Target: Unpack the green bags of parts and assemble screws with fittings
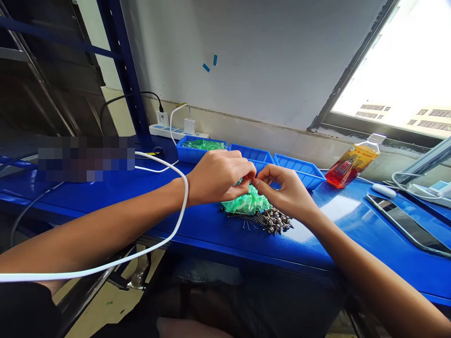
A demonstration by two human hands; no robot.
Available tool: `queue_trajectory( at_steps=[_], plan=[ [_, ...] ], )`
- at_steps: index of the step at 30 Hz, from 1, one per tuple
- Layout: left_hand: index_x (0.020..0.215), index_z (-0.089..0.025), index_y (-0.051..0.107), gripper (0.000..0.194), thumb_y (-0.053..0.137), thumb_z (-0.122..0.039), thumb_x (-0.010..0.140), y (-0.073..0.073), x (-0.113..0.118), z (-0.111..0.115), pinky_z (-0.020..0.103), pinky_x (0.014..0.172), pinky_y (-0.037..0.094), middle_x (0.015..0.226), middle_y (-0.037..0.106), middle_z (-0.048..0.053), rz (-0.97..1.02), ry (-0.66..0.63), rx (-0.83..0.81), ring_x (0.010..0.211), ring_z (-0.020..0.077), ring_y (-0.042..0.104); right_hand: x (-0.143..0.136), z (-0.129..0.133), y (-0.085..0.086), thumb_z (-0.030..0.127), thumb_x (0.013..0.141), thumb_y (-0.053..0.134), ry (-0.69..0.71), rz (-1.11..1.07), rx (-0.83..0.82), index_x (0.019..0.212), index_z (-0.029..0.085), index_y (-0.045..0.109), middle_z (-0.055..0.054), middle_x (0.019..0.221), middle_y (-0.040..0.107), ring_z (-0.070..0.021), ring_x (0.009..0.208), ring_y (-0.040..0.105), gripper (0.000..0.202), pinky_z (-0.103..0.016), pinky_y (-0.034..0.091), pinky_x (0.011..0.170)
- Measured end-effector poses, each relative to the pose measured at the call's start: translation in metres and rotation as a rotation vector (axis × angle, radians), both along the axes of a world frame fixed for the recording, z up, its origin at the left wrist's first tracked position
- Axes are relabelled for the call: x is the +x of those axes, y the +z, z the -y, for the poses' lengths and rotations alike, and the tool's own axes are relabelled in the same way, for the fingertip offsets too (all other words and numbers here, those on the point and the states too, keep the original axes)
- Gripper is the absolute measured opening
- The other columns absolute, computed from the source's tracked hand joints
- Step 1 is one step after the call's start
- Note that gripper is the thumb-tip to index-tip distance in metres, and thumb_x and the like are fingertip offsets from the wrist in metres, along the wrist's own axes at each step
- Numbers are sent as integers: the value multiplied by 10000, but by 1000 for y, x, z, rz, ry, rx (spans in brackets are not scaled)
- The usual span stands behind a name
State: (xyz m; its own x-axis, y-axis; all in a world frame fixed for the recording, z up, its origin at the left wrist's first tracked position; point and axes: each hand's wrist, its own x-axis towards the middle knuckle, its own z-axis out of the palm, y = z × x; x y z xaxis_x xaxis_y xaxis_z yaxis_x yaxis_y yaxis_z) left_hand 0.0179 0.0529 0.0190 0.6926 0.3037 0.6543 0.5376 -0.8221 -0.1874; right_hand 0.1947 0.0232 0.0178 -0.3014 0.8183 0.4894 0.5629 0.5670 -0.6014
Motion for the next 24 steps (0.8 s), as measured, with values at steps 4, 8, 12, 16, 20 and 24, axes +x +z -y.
queue_trajectory(
  at_steps=[4, 8, 12, 16, 20, 24],
  plan=[
    [765, -168, 612, 98, 514, -164, 765, -1, 0, 0, 248, 603, 370, 689, 626, 22, 3, -22, 12, 655, 135, 529, 0, 0, 0, 249, 728, 552, 25, 0, 2, 637, 176, 521, 12, 577, 579, -79, 519, 496, 121, -226, 390, 502],
    [761, -164, 605, 107, 500, -146, 769, -1, 1, -1, 246, 602, 378, 674, 620, 21, 14, -49, 19, 650, 135, 524, 1, 0, 0, 245, 735, 541, 44, 13, 10, 642, 176, 523, 15, 570, 577, -79, 520, 493, 117, -228, 391, 508],
    [740, -163, 595, 102, 498, -142, 762, -2, 1, 0, 242, 601, 387, 669, 615, 22, 52, -77, -35, 649, 130, 519, 1, 0, -2, 222, 731, 543, 62, 59, 12, 644, 180, 526, 15, 589, 589, -87, 551, 513, 98, -233, 406, 543],
    [713, -159, 570, 87, 485, -143, 727, 0, 0, 2, 242, 602, 405, 675, 604, 17, 214, -123, -224, 636, 118, 516, 0, 1, -4, 220, 743, 545, 84, 82, 15, 665, 181, 539, 16, 600, 597, -91, 564, 522, 87, -229, 405, 544],
    [677, -164, 516, 97, 474, -224, 740, 7, -5, 5, 246, 581, 429, 623, 577, 2, 385, -318, -528, 604, 108, 519, 1, 0, -4, 225, 757, 564, 70, 94, 42, 712, 178, 571, 18, 607, 607, -92, 559, 527, 65, -234, 412, 558],
    [673, -180, 485, 264, 506, -419, 783, 14, -9, 9, 249, 524, 410, 562, 542, 1, 439, -432, -704, 593, 118, 529, 1, -1, -4, 220, 764, 573, 63, 112, 63, 723, 177, 580, 18, 606, 613, -96, 563, 540, 60, -233, 419, 562]
  ],
)
